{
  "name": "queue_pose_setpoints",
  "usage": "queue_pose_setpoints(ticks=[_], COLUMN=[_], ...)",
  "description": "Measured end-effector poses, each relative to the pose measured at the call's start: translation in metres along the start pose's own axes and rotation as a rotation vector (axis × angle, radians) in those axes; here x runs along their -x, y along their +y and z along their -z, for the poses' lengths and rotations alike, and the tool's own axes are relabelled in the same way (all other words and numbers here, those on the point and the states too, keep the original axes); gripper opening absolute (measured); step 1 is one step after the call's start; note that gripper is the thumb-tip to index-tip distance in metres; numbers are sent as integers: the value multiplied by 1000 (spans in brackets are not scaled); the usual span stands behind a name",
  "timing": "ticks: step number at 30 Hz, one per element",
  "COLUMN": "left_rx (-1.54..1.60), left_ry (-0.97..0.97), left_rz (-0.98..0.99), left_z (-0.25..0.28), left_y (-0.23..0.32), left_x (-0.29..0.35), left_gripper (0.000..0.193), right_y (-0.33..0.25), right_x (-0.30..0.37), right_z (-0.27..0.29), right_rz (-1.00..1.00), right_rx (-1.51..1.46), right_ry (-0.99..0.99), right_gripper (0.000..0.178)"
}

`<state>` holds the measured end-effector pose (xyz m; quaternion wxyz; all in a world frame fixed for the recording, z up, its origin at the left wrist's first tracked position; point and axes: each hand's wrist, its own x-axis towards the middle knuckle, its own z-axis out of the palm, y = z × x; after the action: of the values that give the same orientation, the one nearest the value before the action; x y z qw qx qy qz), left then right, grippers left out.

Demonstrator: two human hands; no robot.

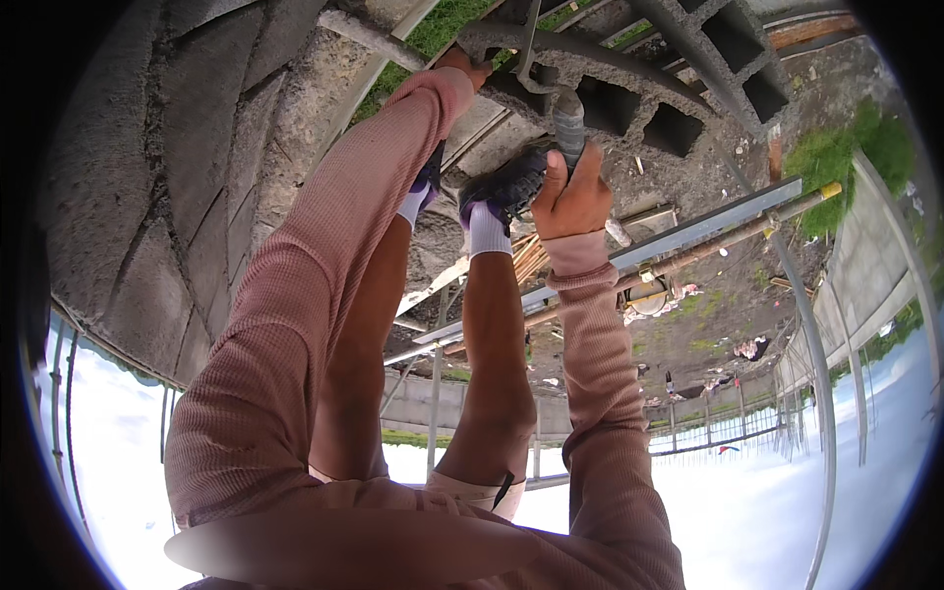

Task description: The person places hollow concrete blocks on a wall under construction, applies mortar with a trowel, and taps the blocks into position. The person repeatedly scoops mortar from a bucket and spreads it between blocks while working on scaffolding.

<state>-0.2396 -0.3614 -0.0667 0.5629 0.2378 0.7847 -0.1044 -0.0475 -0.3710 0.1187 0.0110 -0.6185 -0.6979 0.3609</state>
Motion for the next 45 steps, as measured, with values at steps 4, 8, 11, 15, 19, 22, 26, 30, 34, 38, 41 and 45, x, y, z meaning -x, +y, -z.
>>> queue_pose_setpoints(ticks=[4, 8, 11, 15, 19, 22, 26, 30, 34, 38, 41, 45], left_rx=[-5, -54, 101, 278, 348, 482, 728, 536, 600, 473, 961, 1112], left_ry=[18, 178, 46, -103, -39, -79, -103, -171, -161, -148, -218, -295], left_rz=[-148, -159, -166, -245, -249, -182, -120, -192, -211, -192, -50, 30], left_z=[2, -10, -10, -8, -13, -16, -17, -14, -6, 5, 10, 27], left_y=[-5, -15, -27, -45, -56, -54, -55, -59, -58, -53, -46, -36], left_x=[3, -12, -25, -31, -29, -32, -33, -31, -24, -4, 15, 17], left_gripper=[72, 75, 66, 57, 61, 74, 73, 80, 86, 88, 74, 72], right_y=[7, 21, 42, 80, 103, 112, 121, 128, 131, 131, 129, 127], right_x=[7, 43, 74, 86, 97, 96, 91, 93, 99, 103, 107, 111], right_z=[-5, -3, -16, -59, -77, -81, -89, -100, -107, -108, -104, -100], right_rz=[-82, 93, 273, -1, 252, 165, 61, 193, 82, 241, 39, 180], right_rx=[238, -111, -127, 328, -90, -11, 60, -72, 54, -143, 191, -107], right_ry=[-147, 2, 68, -218, 20, -37, -120, 32, -67, 71, -145, -12], right_gripper=[32, 33, 40, 37, 40, 43, 39, 43, 44, 45, 43, 40])
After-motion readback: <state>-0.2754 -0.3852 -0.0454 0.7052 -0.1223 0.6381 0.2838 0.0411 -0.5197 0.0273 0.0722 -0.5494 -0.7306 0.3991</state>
